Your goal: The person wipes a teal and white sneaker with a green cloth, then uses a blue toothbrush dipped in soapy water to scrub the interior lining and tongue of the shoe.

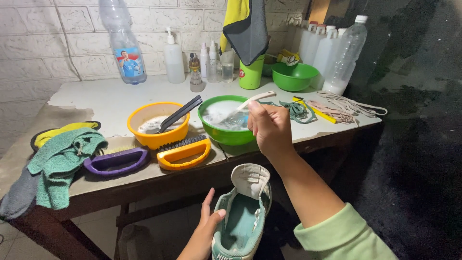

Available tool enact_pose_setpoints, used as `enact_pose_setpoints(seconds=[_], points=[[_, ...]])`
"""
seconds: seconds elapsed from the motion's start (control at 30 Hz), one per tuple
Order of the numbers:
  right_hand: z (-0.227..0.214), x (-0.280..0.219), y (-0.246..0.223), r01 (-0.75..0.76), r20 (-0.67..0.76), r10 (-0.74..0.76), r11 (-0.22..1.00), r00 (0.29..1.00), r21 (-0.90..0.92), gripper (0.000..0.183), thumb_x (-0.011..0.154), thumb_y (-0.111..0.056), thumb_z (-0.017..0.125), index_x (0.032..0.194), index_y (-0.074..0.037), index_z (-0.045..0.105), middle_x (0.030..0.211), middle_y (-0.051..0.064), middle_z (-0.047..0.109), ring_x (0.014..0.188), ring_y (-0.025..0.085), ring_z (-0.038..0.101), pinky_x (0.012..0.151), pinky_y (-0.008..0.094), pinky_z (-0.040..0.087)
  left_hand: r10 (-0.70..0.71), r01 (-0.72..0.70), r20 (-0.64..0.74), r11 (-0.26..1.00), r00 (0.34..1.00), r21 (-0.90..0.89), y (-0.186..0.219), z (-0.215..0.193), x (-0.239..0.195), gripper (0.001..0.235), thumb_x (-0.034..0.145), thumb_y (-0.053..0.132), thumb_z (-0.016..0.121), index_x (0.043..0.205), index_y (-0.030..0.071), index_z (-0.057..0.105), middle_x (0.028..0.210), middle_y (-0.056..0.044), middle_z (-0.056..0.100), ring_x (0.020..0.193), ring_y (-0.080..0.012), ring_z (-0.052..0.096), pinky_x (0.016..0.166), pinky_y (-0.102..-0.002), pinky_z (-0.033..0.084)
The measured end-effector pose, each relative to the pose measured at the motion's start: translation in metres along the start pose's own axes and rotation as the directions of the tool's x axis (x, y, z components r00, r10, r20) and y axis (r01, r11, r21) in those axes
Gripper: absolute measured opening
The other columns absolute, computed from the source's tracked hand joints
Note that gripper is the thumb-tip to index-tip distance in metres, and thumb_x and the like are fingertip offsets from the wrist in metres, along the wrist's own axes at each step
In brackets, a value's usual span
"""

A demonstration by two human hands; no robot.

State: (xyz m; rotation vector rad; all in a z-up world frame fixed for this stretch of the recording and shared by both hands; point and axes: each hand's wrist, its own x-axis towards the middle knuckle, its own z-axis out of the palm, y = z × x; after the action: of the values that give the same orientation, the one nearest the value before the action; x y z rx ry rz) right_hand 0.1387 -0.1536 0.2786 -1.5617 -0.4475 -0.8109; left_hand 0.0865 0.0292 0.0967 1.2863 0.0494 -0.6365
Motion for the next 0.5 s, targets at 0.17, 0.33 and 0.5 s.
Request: enact_pose_setpoints(seconds=[0.17, 0.33, 0.5], points=[[-0.005, 0.002, 0.002, -0.077, -0.005, 0.078, 0.991, 0.997, 0.105, 0.052, 0.094, -0.029, 0.051, 0.046, -0.013, 0.041, 0.049, 0.003, 0.042, 0.054, 0.02, 0.05, 0.067, 0.036, 0.045, 0.043, -0.044, 0.008, 0.998, 0.999, 0.041, 0.003, -0.004, -0.006, 0.085, 0.087, 0.042, 0.054, 0.163, 0.042, 0.015, 0.166, -0.009, 0.037, 0.149, -0.0265, 0.047, 0.118, -0.042, 0.038], [-0.009, 0.008, 0.017, -0.075, -0.038, 0.083, 0.982, 0.996, 0.174, 0.051, 0.09, -0.025, 0.052, 0.043, -0.011, 0.04, 0.044, 0.004, 0.036, 0.05, 0.02, 0.044, 0.06, 0.034, 0.039, 0.075, -0.075, 0.004, 0.997, 0.997, 0.037, -0.007, -0.009, 0.005, 0.089, 0.085, 0.045, 0.056, 0.163, 0.041, 0.015, 0.167, -0.01, 0.032, 0.15, -0.0283, 0.043, 0.119, -0.045, 0.037], [-0.025, 0.019, -0.003, 0.089, -0.212, -0.001, 0.91, 0.977, 0.406, 0.036, 0.087, -0.023, 0.041, 0.052, -0.016, 0.038, 0.044, 0.003, 0.03, 0.04, 0.016, 0.027, 0.042, 0.032, 0.023, 0.005, -0.001, -0.051, 0.996, 0.999, 0.085, 0.011, 0.001, -0.015, 0.09, 0.083, 0.049, 0.054, 0.163, 0.043, 0.014, 0.166, -0.003, 0.037, 0.143, -0.0246, 0.055, 0.114, -0.039, 0.045]])
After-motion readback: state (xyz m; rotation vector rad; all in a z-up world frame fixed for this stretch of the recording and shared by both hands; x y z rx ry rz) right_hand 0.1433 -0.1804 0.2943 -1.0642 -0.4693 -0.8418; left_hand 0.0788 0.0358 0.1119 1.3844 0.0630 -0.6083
